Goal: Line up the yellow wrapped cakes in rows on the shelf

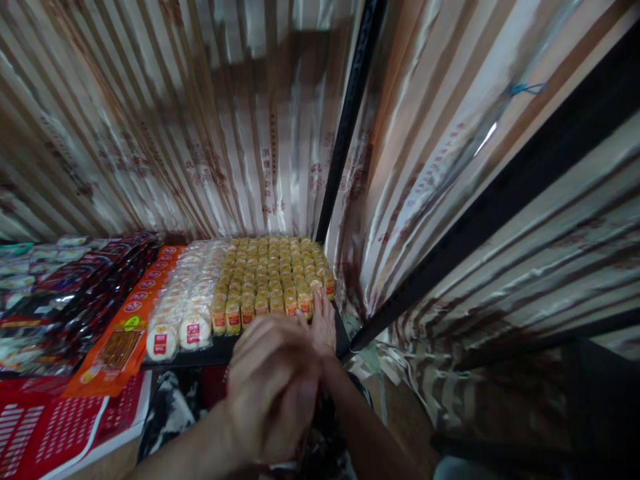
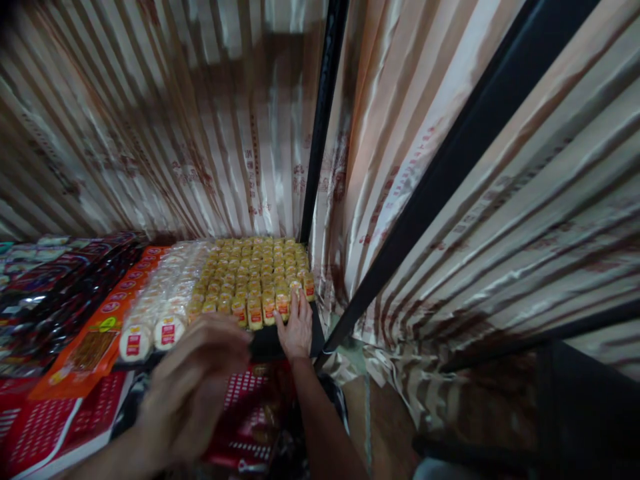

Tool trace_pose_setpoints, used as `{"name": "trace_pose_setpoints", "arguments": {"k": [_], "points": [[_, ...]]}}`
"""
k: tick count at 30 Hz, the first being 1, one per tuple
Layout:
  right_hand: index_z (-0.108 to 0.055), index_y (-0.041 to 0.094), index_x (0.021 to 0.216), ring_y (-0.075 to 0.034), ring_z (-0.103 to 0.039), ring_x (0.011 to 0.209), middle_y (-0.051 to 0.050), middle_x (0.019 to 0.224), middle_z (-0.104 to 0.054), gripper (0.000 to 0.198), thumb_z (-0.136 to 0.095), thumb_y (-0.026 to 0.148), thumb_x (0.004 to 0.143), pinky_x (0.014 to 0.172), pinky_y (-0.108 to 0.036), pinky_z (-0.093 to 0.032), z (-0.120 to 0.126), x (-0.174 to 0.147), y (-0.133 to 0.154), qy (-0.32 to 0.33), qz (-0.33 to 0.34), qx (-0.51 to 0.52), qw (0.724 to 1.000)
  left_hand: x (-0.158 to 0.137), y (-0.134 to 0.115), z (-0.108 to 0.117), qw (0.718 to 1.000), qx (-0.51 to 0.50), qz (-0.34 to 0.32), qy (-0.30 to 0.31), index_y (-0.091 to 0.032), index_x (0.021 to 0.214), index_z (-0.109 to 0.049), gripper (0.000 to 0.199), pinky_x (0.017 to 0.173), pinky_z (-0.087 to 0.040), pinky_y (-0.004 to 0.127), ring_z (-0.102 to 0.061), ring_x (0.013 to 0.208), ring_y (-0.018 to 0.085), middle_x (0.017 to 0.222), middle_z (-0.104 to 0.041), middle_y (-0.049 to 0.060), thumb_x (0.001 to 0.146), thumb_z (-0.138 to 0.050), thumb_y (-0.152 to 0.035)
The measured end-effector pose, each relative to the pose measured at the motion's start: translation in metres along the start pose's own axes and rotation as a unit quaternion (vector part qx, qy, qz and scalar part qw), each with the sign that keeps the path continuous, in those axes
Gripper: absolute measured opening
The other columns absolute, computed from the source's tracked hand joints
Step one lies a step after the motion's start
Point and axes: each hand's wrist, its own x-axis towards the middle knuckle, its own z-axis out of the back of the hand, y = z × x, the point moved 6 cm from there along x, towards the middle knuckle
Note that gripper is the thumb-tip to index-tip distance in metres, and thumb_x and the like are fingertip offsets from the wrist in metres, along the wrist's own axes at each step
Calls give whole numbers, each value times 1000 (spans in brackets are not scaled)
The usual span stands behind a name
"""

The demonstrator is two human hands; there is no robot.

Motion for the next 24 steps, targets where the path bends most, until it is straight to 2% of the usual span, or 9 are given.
{"name": "trace_pose_setpoints", "arguments": {"k": [2, 5, 7, 9, 11, 14, 19, 24], "points": [[-27, 13, 137, -26, -27, 126, -13, 142, -28, 62, -40, 44, 85, 102, -43, -30, 0, 0, 0, -1, 1, 0, 1000, 12, 52, -40, 988, 71, 65, 120, -21, 106, -58, 27, 96, -40, 41, -47, 115, 21, 114, -59, 8, 89, -39, -29], [-28, 13, 137, -26, -28, 126, -13, 142, -29, 63, -41, 46, 84, 101, -43, -30, 1, 0, 1, -13, 3, -3, 1000, 6, 133, -83, 931, 226, 170, 230, -15, 124, -47, 42, 107, -23, 48, -19, 134, 26, 138, -38, 12, 90, -32, -35], [-29, 13, 136, -26, -29, 125, -13, 141, -31, 64, -42, 48, 84, 101, -43, -31, 1, 1, 1, -18, 6, -5, 1000, 2, 169, -101, 900, 287, 179, 276, -15, 130, -42, 48, 109, -12, 50, -11, 136, 25, 144, -29, 10, 91, -26, -38], [-30, 13, 136, -26, -30, 125, -14, 140, -32, 64, -42, 49, 84, 100, -43, -32, 0, 1, 0, -15, 10, -7, 1000, 3, 193, -112, 878, 318, 186, 306, -14, 133, -36, 53, 110, -8, 50, -11, 136, 24, 145, -26, 10, 91, -19, -41], [-30, 12, 136, -26, -29, 125, -14, 139, -33, 65, -41, 50, 84, 100, -43, -31, 0, 1, 0, -15, 10, -15, 1000, 11, 205, -121, 869, 324, 188, 323, -13, 136, -31, 56, 110, -7, 51, -11, 136, 22, 145, -24, 9, 91, -14, -43], [-29, 12, 136, -25, -27, 127, -14, 140, -33, 66, -40, 51, 84, 101, -43, -30, 0, 1, -1, -19, 8, -30, 999, 24, 210, -132, 867, 316, 185, 337, -11, 137, -28, 59, 110, -5, 51, -11, 136, 21, 145, -25, 8, 91, -10, -43], [-29, 13, 136, -26, -26, 128, -14, 140, -33, 67, -40, 53, 83, 100, -43, -32, -1, 1, 0, -20, 11, -30, 999, 28, 212, -144, 856, 332, 194, 346, -10, 134, -35, 59, 110, -5, 48, -21, 134, 21, 141, -33, 11, 91, -10, -41], [-27, 13, 137, -26, -27, 129, -15, 142, -31, 67, -40, 51, 83, 98, -43, -34, 0, 2, 1, -12, 4, -28, 1000, 27, 211, -145, 859, 339, 177, 341, -10, 133, -37, 57, 111, -6, 46, -22, 134, 22, 140, -36, 12, 91, -13, -40]]}}
